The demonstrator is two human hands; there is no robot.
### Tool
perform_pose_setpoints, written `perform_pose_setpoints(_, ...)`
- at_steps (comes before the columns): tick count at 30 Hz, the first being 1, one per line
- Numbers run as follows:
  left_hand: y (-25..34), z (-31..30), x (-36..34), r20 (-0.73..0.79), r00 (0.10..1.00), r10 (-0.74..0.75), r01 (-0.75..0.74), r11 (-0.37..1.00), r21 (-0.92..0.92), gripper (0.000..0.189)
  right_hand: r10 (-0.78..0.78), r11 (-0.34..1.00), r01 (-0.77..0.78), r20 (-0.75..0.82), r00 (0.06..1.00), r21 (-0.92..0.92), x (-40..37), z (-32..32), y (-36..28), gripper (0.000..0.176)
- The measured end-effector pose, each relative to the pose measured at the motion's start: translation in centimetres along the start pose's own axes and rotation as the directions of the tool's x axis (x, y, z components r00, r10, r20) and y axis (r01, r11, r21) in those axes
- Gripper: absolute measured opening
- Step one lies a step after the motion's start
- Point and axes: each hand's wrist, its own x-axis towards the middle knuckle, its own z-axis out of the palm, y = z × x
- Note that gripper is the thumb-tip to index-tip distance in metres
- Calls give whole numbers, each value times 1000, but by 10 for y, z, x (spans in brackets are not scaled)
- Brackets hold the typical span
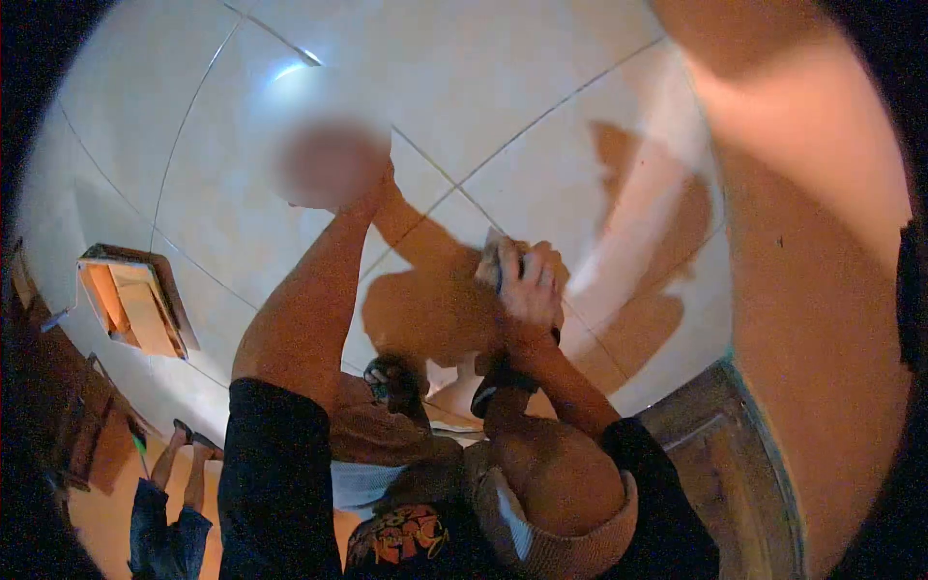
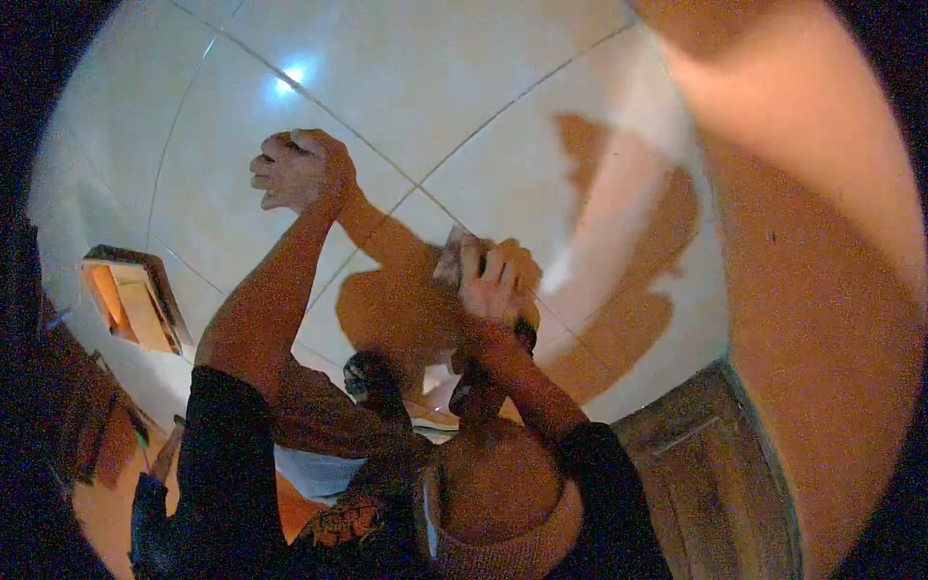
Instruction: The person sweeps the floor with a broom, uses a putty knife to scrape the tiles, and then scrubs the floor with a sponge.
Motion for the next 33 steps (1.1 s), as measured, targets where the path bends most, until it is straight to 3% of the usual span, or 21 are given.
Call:
perform_pose_setpoints(1,-2,2,0,-6,1000,-2,2,1000,5,40,9,1000,-9,8,1000,12,19,-27,1,38)
perform_pose_setpoints(4,-6,11,-3,-31,1000,5,-2,995,100,39,0,999,3,75,997,-32,8,-15,-1,37)
perform_pose_setpoints(5,-2,5,-4,-56,998,13,-10,999,49,37,-88,980,67,-103,991,-186,-1,6,-2,36)
perform_pose_setpoints(8,-6,12,-3,-99,995,31,-26,998,53,35,-28,990,17,72,997,141,28,-34,-3,36)
perform_pose_setpoints(9,-5,14,-3,-129,991,35,-32,999,27,33,-30,998,25,89,996,59,26,-22,-6,36)
perform_pose_setpoints(13,-1,7,-3,-88,996,17,-14,999,39,33,-99,993,99,-6,995,70,10,-18,-22,46)
perform_pose_setpoints(16,-2,8,-3,-87,996,28,-23,998,59,33,-184,981,171,-155,971,-91,59,-51,13,46)
perform_pose_setpoints(18,0,9,-1,-92,996,21,-16,999,48,33,8,1000,-9,-124,992,-5,113,-39,35,45)
perform_pose_setpoints(21,-11,10,-5,-60,998,24,-17,995,100,34,-33,998,29,-68,997,-53,116,-39,23,42)
perform_pose_setpoints(24,5,8,0,-85,996,19,-16,999,39,36,-279,899,256,14,960,357,64,78,44,35)
perform_pose_setpoints(25,4,9,2,-66,998,14,-10,998,59,36,-81,977,69,53,995,202,90,24,33,27)
perform_pose_setpoints(26,-4,10,2,-40,999,6,-2,995,102,36,-140,989,141,24,990,-34,110,13,37,22)
perform_pose_setpoints(28,-22,23,-5,-92,996,8,9,984,176,38,-255,836,202,-35,966,-511,150,-9,45,21)
perform_pose_setpoints(29,-35,36,-4,-111,993,31,-9,981,194,38,-283,794,192,-71,956,-577,152,0,47,21)
perform_pose_setpoints(30,-25,42,4,-152,987,54,-27,985,173,38,-233,876,165,-97,968,-454,147,-12,34,22)
perform_pose_setpoints(31,-15,17,0,-38,999,32,-26,990,138,40,-181,938,134,-122,976,-321,141,-24,21,24)
perform_pose_setpoints(32,-17,20,4,-14,1000,26,-24,993,115,40,-86,994,89,-58,995,58,117,-42,-13,29)
perform_pose_setpoints(33,-16,15,4,-29,999,36,-33,994,105,40,-82,996,86,-149,985,19,137,-46,-4,29)
